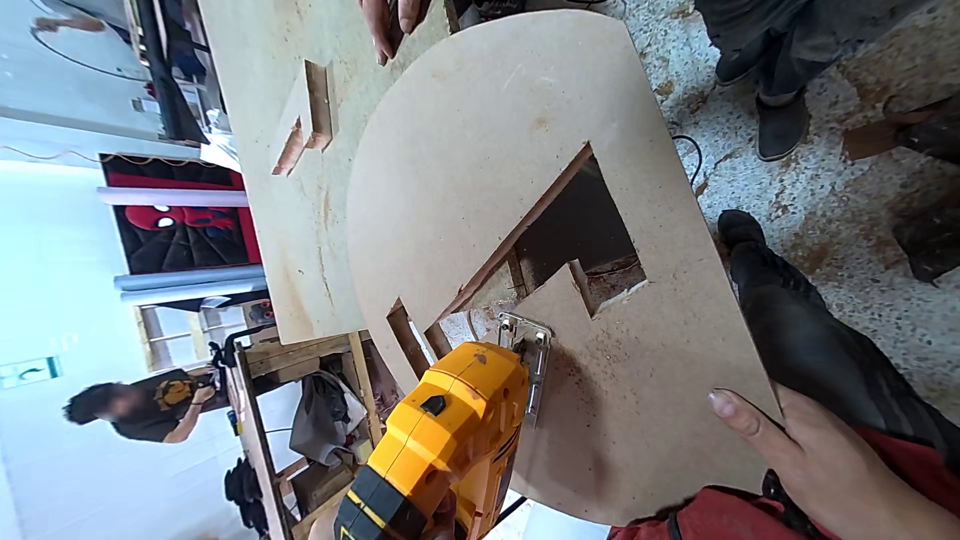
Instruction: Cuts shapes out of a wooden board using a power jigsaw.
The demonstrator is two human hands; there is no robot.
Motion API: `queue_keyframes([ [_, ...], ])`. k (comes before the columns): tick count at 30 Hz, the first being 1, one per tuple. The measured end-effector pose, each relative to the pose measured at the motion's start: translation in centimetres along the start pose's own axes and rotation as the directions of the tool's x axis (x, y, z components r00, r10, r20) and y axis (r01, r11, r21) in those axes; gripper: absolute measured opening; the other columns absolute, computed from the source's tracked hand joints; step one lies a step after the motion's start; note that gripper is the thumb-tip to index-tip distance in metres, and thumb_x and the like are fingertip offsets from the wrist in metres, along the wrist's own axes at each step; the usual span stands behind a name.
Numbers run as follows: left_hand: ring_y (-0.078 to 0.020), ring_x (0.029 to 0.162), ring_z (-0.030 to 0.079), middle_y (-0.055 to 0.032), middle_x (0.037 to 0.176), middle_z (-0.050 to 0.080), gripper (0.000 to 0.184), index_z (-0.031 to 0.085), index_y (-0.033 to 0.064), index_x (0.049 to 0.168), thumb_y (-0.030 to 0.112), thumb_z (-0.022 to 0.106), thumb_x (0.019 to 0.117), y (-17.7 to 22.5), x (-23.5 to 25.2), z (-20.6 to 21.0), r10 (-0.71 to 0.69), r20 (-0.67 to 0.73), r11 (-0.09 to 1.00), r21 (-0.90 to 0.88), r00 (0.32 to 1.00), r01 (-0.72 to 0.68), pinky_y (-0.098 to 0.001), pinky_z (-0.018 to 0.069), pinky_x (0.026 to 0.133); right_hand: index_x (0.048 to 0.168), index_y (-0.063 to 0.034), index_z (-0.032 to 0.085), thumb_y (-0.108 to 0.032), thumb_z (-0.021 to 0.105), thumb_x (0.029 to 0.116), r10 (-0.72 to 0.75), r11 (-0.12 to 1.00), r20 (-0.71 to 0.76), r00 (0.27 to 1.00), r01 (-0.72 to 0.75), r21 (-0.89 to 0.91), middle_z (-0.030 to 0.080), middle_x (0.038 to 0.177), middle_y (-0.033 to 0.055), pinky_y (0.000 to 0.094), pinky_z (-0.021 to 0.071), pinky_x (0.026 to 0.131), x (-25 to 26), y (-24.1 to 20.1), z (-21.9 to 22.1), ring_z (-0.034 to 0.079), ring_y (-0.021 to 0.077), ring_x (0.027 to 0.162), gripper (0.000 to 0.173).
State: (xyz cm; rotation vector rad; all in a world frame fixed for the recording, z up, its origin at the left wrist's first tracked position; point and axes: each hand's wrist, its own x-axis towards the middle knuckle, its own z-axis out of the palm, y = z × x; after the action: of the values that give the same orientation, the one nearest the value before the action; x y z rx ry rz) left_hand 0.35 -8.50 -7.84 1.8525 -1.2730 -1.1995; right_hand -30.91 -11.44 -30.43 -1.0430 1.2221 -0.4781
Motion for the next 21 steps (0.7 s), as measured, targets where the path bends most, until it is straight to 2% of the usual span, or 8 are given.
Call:
queue_keyframes([
  [5, -0.0022, 0.062, 0.066, 0.0061, 0.080, 0.072, 0.023, 0.069, 0.0118, 0.097, 0.027, 0.082, 0.0852, 1.6, 0.7, 0.9, -0.094, -0.025, 0.994, 0.050, 0.995, 0.095, -0.0191, 0.0574, 0.058, 0.113, -0.0225, 0.069, -0.080, 0.048, 0.0910, 0.000, 1.000, 0.003, 1.000, 0.000, -0.003, 0.071, 0.091, -0.0118, 0.0228, 0.0595, 0.076, 0.0, 0.0, 0.0, 0.069, -0.0031, 0.087, 0.065],
  [7, -0.0004, 0.058, 0.064, 0.0074, 0.075, 0.070, 0.023, 0.069, 0.0100, 0.092, 0.026, 0.084, 0.0824, 1.6, 1.1, 1.2, -0.089, -0.048, 0.994, 0.065, 0.995, 0.092, -0.0176, 0.0565, 0.057, 0.113, -0.0215, 0.069, -0.079, 0.048, 0.0919, 0.003, 1.000, 0.003, 1.000, -0.003, -0.018, 0.071, 0.090, -0.0116, 0.0232, 0.0594, 0.075, 0.0, 0.1, 0.0, 0.068, -0.0028, 0.086, 0.065],
  [11, -0.0006, 0.058, 0.064, 0.0080, 0.074, 0.069, 0.022, 0.069, 0.0112, 0.091, 0.026, 0.083, 0.0824, 2.0, 1.2, 1.0, -0.134, -0.047, 0.985, 0.104, 0.990, 0.138, -0.0177, 0.0560, 0.056, 0.112, -0.0212, 0.069, -0.079, 0.047, 0.0922, -0.001, 1.000, -0.007, 1.000, 0.001, -0.019, 0.071, 0.090, -0.0116, 0.0228, 0.0593, 0.075, 0.1, 0.2, 0.0, 0.068, -0.0032, 0.086, 0.065],
  [14, -0.0007, 0.061, 0.065, 0.0078, 0.077, 0.070, 0.021, 0.069, 0.0105, 0.093, 0.026, 0.081, 0.0850, 1.9, 1.0, 0.6, -0.104, -0.011, 0.989, 0.104, 0.994, 0.105, -0.0174, 0.0566, 0.058, 0.113, -0.0216, 0.069, -0.080, 0.048, 0.0909, 0.006, 1.000, -0.004, 1.000, -0.006, -0.020, 0.071, 0.091, -0.0117, 0.0229, 0.0594, 0.076, 0.0, 0.1, 0.0, 0.069, -0.0032, 0.086, 0.066],
  [16, -0.0063, 0.065, 0.069, 0.0035, 0.083, 0.073, 0.026, 0.070, 0.0117, 0.100, 0.028, 0.082, 0.0851, 1.8, 0.4, -0.6, -0.121, 0.006, 0.985, 0.120, 0.993, 0.120, -0.0232, 0.0600, 0.061, 0.112, -0.0221, 0.069, -0.080, 0.048, 0.0911, 0.007, 1.000, -0.005, 1.000, -0.007, -0.017, 0.071, 0.090, -0.0119, 0.0231, 0.0594, 0.075, 0.0, 0.0, 0.0, 0.069, -0.0030, 0.086, 0.065],
  [18, -0.0198, 0.075, 0.073, -0.0081, 0.093, 0.075, 0.034, 0.068, 0.0097, 0.112, 0.027, 0.083, 0.0873, 1.5, -0.5, -2.7, -0.155, 0.061, 0.982, 0.118, 0.986, 0.147, -0.0375, 0.0638, 0.069, 0.112, -0.0226, 0.069, -0.080, 0.048, 0.0915, 0.000, 1.000, -0.008, 1.000, 0.000, -0.009, 0.071, 0.090, -0.0121, 0.0237, 0.0596, 0.074, 0.0, 0.0, 0.0, 0.069, -0.0027, 0.085, 0.064],
  [21, -0.0218, 0.076, 0.073, -0.0096, 0.093, 0.075, 0.037, 0.067, 0.0090, 0.112, 0.030, 0.083, 0.0862, 1.4, -0.6, -3.3, -0.173, 0.054, 0.972, 0.174, 0.984, 0.161, -0.0400, 0.0636, 0.069, 0.113, -0.0228, 0.068, -0.079, 0.048, 0.0915, 0.000, 1.000, -0.001, 1.000, 0.000, -0.002, 0.071, 0.091, -0.0122, 0.0237, 0.0596, 0.076, 0.1, 0.0, 0.0, 0.069, -0.0025, 0.087, 0.064],
])
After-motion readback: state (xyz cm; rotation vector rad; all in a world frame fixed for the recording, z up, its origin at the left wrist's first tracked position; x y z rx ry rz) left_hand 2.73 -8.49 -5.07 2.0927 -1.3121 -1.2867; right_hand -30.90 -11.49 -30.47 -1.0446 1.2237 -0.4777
